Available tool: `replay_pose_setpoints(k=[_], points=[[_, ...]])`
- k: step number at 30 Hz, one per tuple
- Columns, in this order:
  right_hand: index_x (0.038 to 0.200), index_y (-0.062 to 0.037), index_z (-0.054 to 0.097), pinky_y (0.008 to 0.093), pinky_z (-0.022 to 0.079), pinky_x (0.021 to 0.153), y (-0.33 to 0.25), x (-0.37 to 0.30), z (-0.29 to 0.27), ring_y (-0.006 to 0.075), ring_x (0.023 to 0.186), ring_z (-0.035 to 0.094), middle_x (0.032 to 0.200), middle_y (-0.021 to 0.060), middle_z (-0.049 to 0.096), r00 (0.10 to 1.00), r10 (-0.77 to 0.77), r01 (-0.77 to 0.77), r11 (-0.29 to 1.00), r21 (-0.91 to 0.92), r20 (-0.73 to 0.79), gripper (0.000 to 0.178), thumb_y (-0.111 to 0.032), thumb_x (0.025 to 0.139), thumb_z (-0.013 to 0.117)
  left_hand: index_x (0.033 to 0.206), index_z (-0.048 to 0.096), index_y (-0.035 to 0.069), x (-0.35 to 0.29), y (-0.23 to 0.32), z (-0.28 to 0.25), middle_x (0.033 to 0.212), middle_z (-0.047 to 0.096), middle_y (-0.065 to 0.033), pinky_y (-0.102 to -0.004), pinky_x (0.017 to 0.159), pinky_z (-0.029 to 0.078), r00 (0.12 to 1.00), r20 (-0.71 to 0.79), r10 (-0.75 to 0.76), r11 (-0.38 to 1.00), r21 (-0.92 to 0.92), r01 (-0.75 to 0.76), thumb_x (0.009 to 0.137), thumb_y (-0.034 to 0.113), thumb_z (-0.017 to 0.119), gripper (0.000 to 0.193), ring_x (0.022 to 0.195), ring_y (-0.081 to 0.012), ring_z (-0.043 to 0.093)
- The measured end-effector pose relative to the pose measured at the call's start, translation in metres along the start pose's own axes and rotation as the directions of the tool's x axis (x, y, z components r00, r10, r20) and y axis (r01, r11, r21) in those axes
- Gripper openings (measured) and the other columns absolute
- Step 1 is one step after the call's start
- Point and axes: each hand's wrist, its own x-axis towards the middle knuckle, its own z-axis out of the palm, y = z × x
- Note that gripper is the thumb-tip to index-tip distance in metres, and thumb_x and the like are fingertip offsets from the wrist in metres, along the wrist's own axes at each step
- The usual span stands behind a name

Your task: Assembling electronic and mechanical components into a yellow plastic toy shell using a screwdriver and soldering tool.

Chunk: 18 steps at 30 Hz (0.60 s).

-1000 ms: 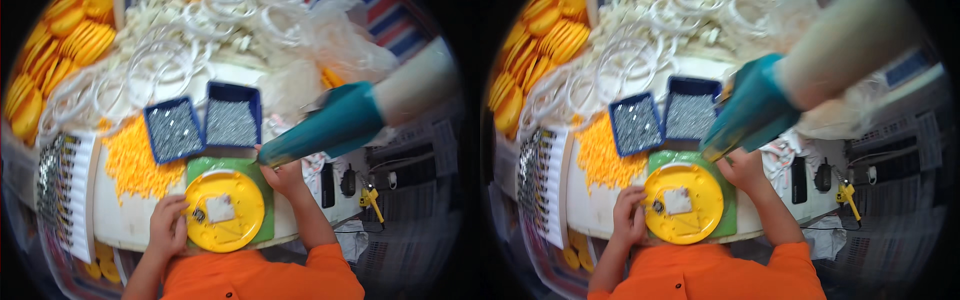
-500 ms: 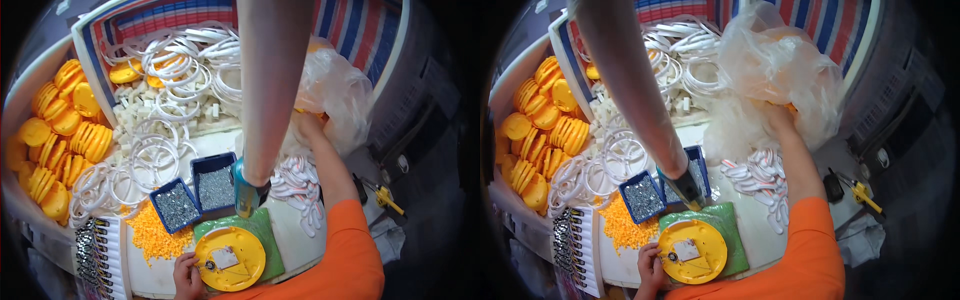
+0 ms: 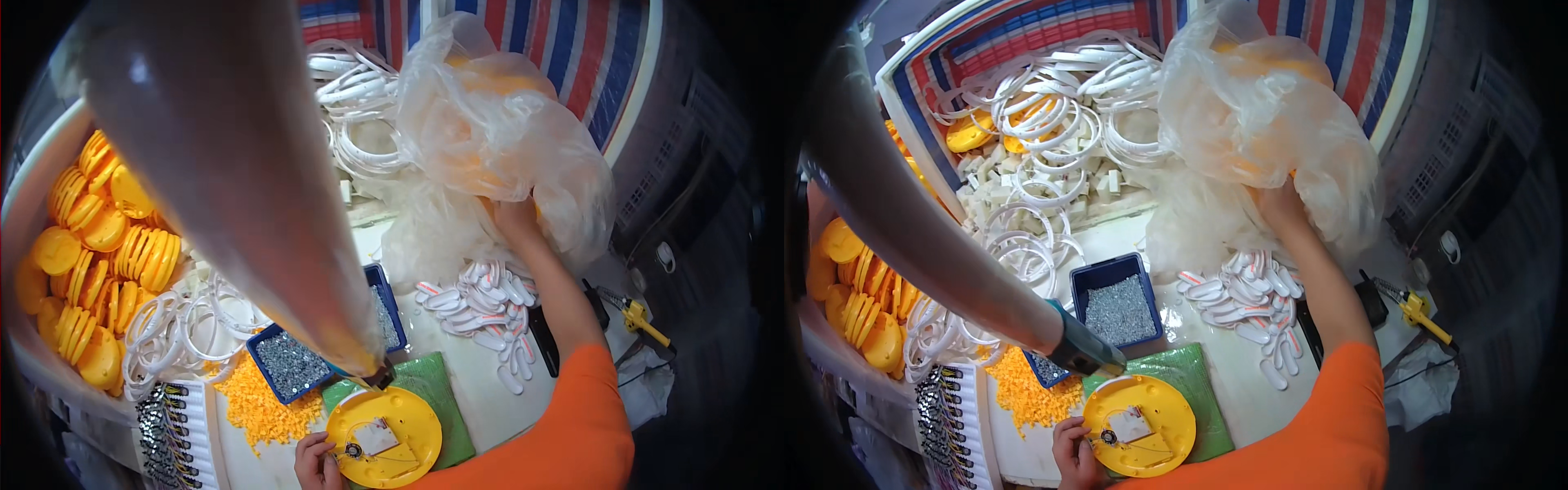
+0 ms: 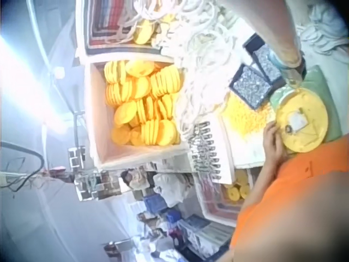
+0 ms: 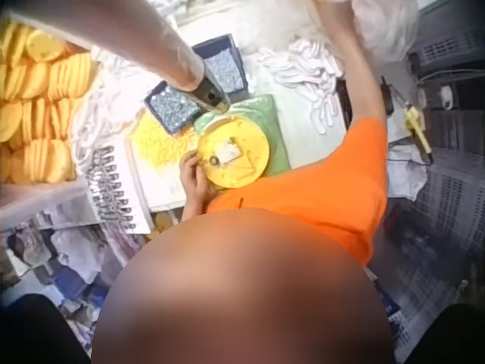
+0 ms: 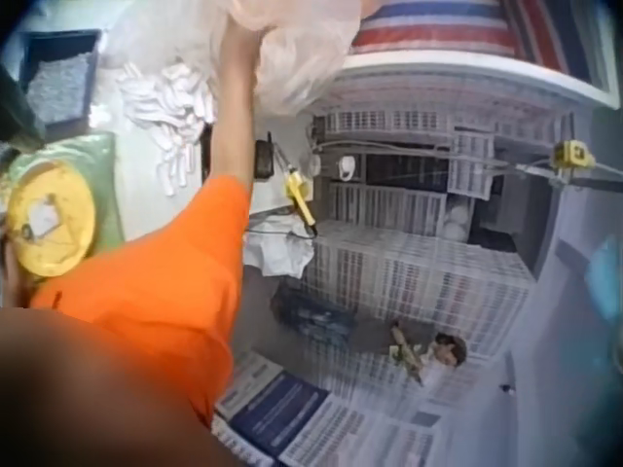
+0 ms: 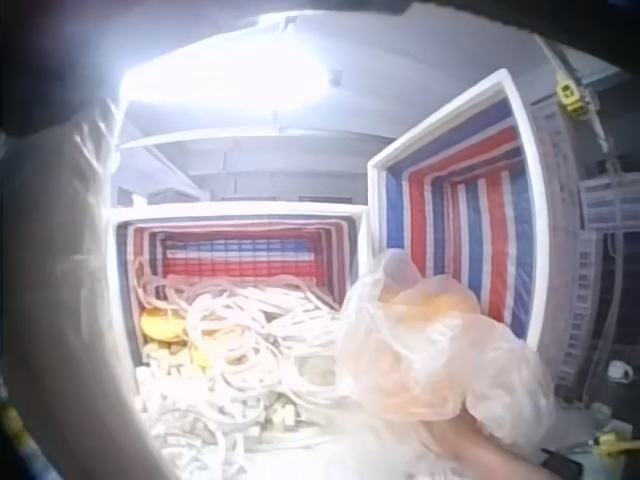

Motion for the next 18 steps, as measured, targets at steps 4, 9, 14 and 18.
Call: replay_pose_setpoints(k=[4,9,14,18], points=[[0.119,-0.0031,0.066,0.0481,0.048,0.094,-0.052,-0.024,-0.084,0.0432,0.107,0.059,0.115,0.0208,0.066,0.99,0.095,-0.091,0.995,-0.045,0.102,0.033,-0.017,0.089,0.071,0.102,0.061,-0.003,0.004,0.001,0.003,0.121,0.055,-0.0211,-0.037,0.1,0.045,0.999,0.003,0.037,0.998,-0.056,-0.036,0.083,-0.005,0.05,0.022,0.114,-0.0295,0.056],[0.113,-0.0007,0.061,0.0297,0.049,0.09,-0.058,-0.032,-0.134,0.0189,0.094,0.063,0.105,0.0067,0.066,0.964,0.257,-0.265,0.92,0.29,0.064,0.018,-0.011,0.098,0.064,0.103,0.061,-0.003,0.006,0.002,0.006,0.122,0.054,-0.0207,-0.0357,0.101,0.045,0.995,0.027,0.092,0.995,-0.044,-0.091,0.084,-0.006,0.048,0.023,0.115,-0.0289,0.055],[0.12,-0.0024,0.061,0.0246,0.045,0.093,-0.084,-0.021,-0.159,0.0095,0.1,0.058,0.108,0.0008,0.063,0.963,0.171,-0.268,0.551,0.79,0.208,0.017,-0.011,0.105,0.055,0.105,0.063,-0.001,0.002,0.003,0.004,0.121,0.058,-0.0214,-0.032,0.087,0.05,0.995,-0.046,0.086,0.993,-0.076,-0.089,0.084,-0.008,0.052,0.024,0.107,-0.0295,0.062],[0.119,0.0034,0.061,0.0303,0.049,0.093,-0.103,-0.053,-0.207,0.0197,0.099,0.063,0.111,0.01,0.064,0.996,0.074,-0.028,0.811,0.584,-0.055,0.021,-0.01,0.106,0.052,0.105,0.063,0.0,0.003,0.003,-0.007,0.118,0.063,-0.0196,-0.0388,0.092,0.05,0.994,-0.042,0.103,0.994,-0.025,-0.104,0.083,-0.007,0.057,0.023,0.111,-0.0318,0.061]])
